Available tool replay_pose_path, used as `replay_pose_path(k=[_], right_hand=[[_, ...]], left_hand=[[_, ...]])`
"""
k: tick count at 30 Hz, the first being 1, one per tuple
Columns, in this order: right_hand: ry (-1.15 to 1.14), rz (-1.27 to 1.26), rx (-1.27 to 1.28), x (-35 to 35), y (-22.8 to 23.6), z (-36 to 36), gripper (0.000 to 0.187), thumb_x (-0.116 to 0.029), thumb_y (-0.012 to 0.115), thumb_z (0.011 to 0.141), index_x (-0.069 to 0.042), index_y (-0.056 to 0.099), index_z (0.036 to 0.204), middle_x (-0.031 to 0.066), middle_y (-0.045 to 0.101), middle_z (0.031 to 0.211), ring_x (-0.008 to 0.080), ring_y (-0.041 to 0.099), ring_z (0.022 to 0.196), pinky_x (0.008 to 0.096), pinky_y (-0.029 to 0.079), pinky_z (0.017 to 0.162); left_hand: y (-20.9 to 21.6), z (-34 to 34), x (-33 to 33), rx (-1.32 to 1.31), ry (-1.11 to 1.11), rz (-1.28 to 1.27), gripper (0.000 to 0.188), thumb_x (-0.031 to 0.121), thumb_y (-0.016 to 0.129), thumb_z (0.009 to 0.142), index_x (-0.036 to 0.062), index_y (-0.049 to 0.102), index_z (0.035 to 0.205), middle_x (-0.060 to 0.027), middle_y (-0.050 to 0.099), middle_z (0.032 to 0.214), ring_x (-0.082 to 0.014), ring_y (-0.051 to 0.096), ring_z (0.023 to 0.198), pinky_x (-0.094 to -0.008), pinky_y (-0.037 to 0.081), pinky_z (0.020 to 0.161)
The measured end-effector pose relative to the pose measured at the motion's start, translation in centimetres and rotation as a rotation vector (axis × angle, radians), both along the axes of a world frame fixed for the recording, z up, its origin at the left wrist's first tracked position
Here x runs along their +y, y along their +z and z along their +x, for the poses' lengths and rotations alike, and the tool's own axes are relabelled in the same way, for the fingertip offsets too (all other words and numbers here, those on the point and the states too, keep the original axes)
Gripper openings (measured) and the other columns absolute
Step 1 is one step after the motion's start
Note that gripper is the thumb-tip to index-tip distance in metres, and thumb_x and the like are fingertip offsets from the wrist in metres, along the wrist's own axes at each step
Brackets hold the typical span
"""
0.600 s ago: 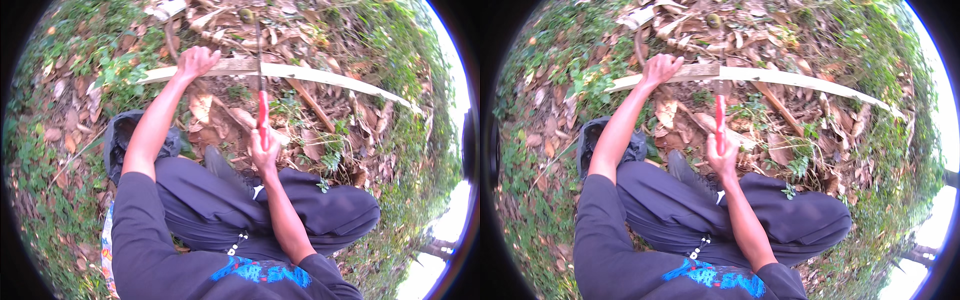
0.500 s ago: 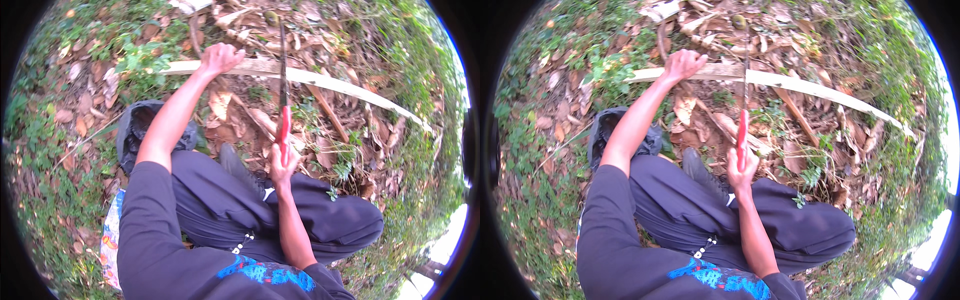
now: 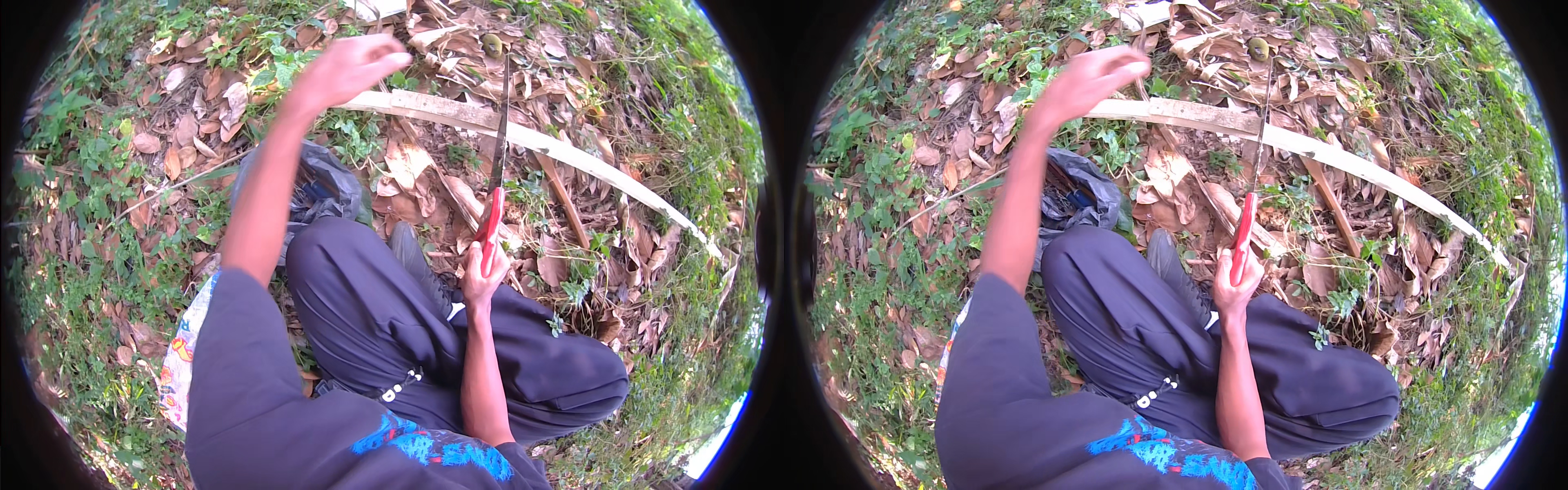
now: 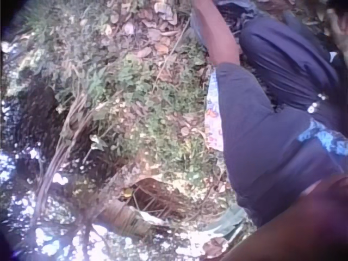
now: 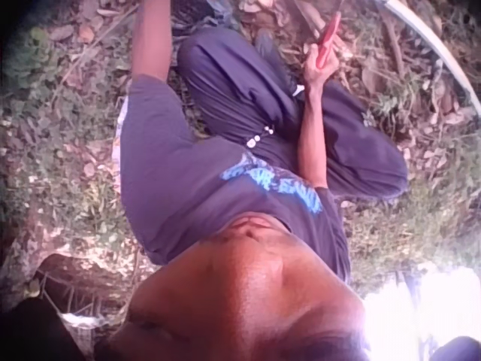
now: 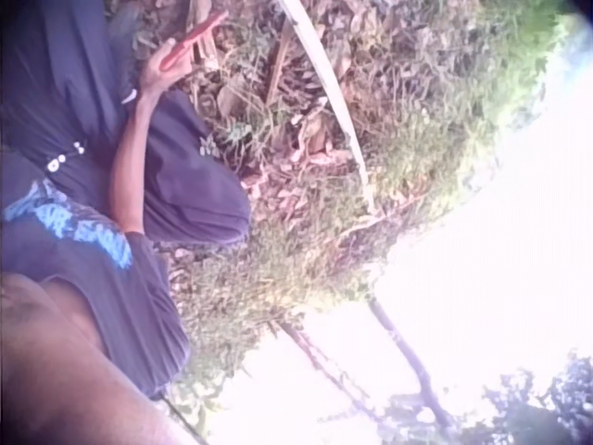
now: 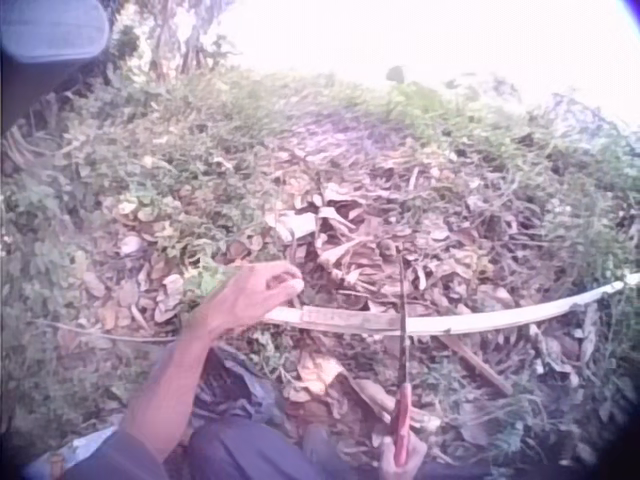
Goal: The person sits on the ground and uses a red hand saw to cut a long, thin piece of light-colored wood. They hold the wood steady with their left hand and saw back and forth with their right hand, gradually cutting through the material.
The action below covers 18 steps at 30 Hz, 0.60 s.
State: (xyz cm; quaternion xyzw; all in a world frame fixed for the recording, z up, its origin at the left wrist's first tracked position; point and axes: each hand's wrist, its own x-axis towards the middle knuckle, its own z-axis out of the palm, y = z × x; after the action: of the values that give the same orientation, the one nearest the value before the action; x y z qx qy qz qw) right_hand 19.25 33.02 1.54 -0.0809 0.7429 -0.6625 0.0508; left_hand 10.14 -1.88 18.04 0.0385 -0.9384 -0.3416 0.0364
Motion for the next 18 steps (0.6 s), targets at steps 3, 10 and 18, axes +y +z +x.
replay_pose_path(k=[3,10,18], right_hand=[[-0.007,-0.025,-0.032,0.0,0.4,0.0,0.008,-0.003,0.056,0.089,0.002,0.058,0.083,0.0016,0.050,0.058,0.0098,0.045,0.052,0.0293,0.037,0.050],[-0.009,-0.067,-0.030,0.2,-0.1,0.1,0.010,-0.003,0.055,0.090,0.003,0.057,0.082,0.0008,0.048,0.060,0.0085,0.043,0.054,0.0280,0.036,0.050],[0.008,-0.056,-0.032,0.0,0.4,0.1,0.012,-0.004,0.057,0.092,0.001,0.056,0.081,-0.0007,0.046,0.060,0.0077,0.040,0.054,0.0283,0.034,0.049]], left_hand=[[6.8,12.0,-0.3,-0.049,0.272,0.176,0.033,0.025,0.059,0.102,-0.0025,0.063,0.121,-0.0057,0.067,0.099,-0.0112,0.063,0.089,-0.0283,0.051,0.085],[11.2,39.5,-1.0,-0.554,0.929,-0.228,0.051,0.040,0.067,0.093,0.0024,0.060,0.126,-0.0077,0.066,0.084,-0.0187,0.064,0.085,-0.0333,0.050,0.083],[-10.7,53.5,8.8,-0.844,0.834,-0.256,0.104,0.034,0.091,0.062,0.0076,0.042,0.150,-0.0197,0.067,0.124,-0.0359,0.065,0.115,-0.0425,0.051,0.098]])
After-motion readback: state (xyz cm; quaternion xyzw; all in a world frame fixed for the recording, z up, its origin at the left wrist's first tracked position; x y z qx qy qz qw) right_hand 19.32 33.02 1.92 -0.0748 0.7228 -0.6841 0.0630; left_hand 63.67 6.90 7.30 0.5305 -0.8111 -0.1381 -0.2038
